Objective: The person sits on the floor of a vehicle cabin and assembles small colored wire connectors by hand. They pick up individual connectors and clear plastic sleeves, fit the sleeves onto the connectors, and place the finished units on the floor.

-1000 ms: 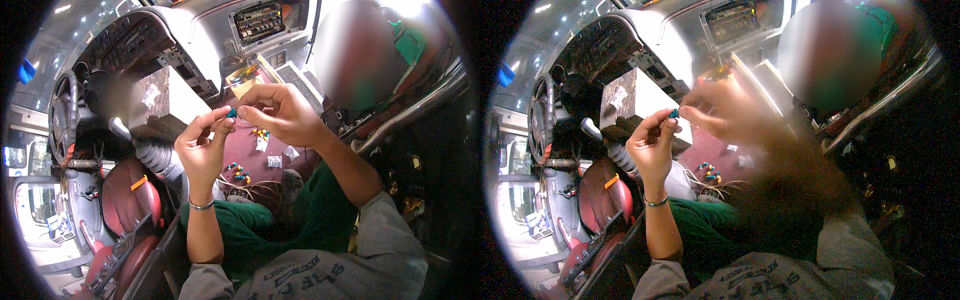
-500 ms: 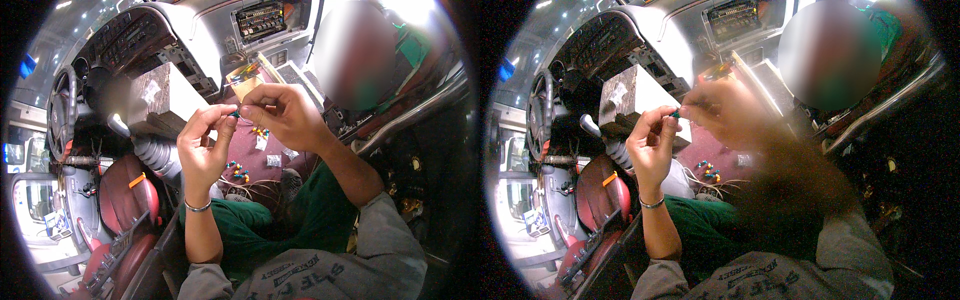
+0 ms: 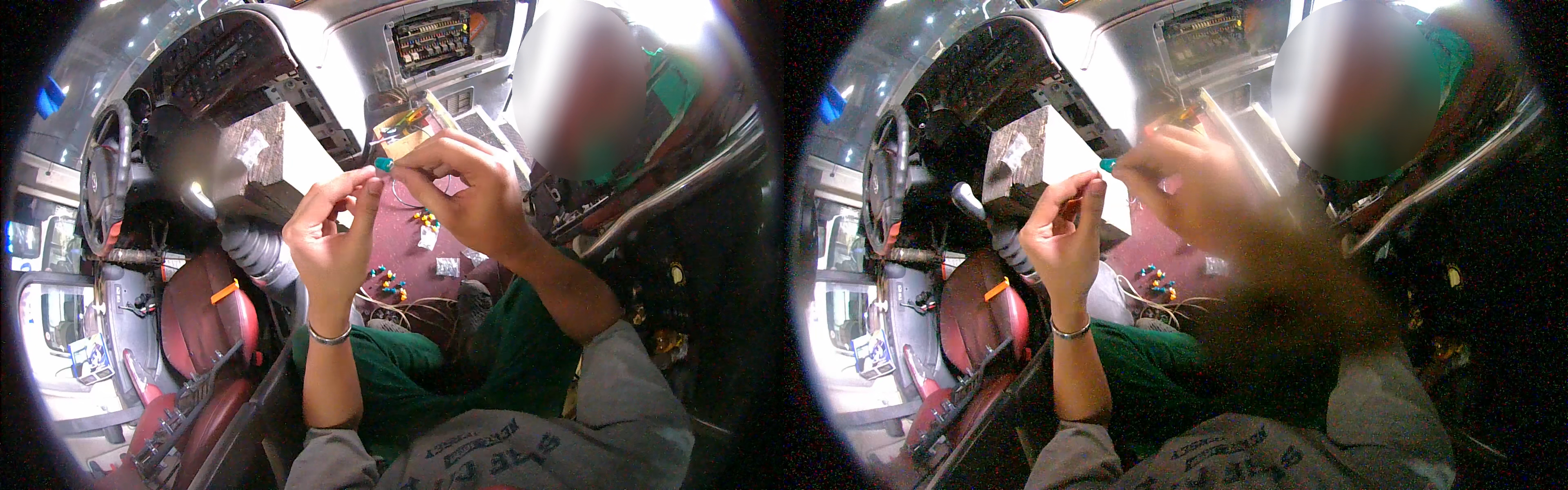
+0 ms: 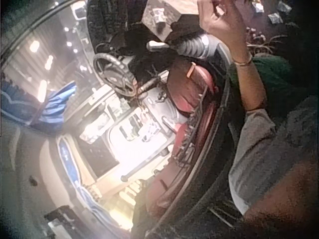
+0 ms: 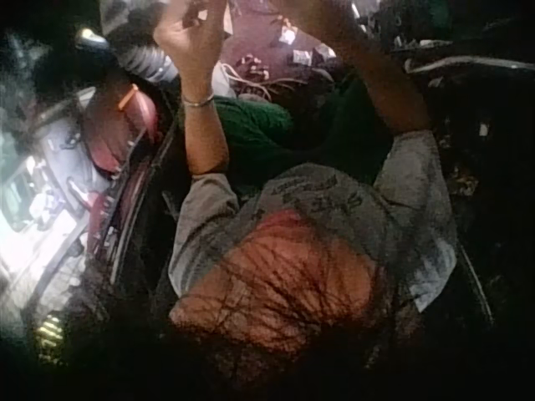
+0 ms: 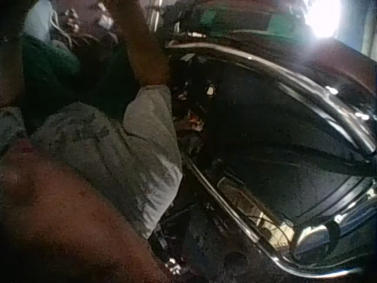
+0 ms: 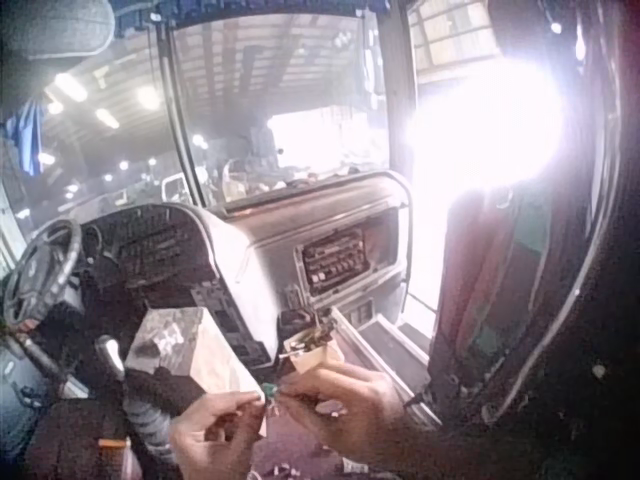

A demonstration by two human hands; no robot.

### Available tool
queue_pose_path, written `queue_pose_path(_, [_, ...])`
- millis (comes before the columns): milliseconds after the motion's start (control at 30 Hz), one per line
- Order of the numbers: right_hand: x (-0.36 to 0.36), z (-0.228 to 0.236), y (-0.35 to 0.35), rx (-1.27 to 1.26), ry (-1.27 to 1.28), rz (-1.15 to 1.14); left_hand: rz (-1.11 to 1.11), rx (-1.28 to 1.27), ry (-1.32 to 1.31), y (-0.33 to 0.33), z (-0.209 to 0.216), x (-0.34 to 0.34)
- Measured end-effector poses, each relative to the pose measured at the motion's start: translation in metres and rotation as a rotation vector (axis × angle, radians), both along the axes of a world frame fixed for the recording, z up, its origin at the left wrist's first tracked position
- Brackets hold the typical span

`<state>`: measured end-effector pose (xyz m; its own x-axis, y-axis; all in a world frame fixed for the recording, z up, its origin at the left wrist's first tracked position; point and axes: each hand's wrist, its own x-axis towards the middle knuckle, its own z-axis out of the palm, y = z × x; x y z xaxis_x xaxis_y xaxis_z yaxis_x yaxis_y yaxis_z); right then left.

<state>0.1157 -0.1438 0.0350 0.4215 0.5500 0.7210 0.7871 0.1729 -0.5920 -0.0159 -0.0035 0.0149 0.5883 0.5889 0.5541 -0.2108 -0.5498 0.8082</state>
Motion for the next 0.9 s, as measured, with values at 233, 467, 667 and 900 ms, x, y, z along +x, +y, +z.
queue_pose_path(233, [-0.002,-0.005,0.001,-0.002,-0.356,-0.105,0.066,0.150,-0.118,-0.001,-0.006,0.006])
queue_pose_path(467, [-0.004,-0.008,0.003,0.059,-0.411,-0.085,0.201,0.428,-0.088,-0.015,0.013,0.003])
queue_pose_path(667, [-0.008,-0.010,0.006,0.097,-0.371,-0.039,0.238,0.362,-0.060,-0.025,0.018,-0.002])
queue_pose_path(900, [-0.008,-0.010,0.007,0.057,-0.269,-0.019,0.168,0.325,-0.063,-0.018,0.014,0.004])
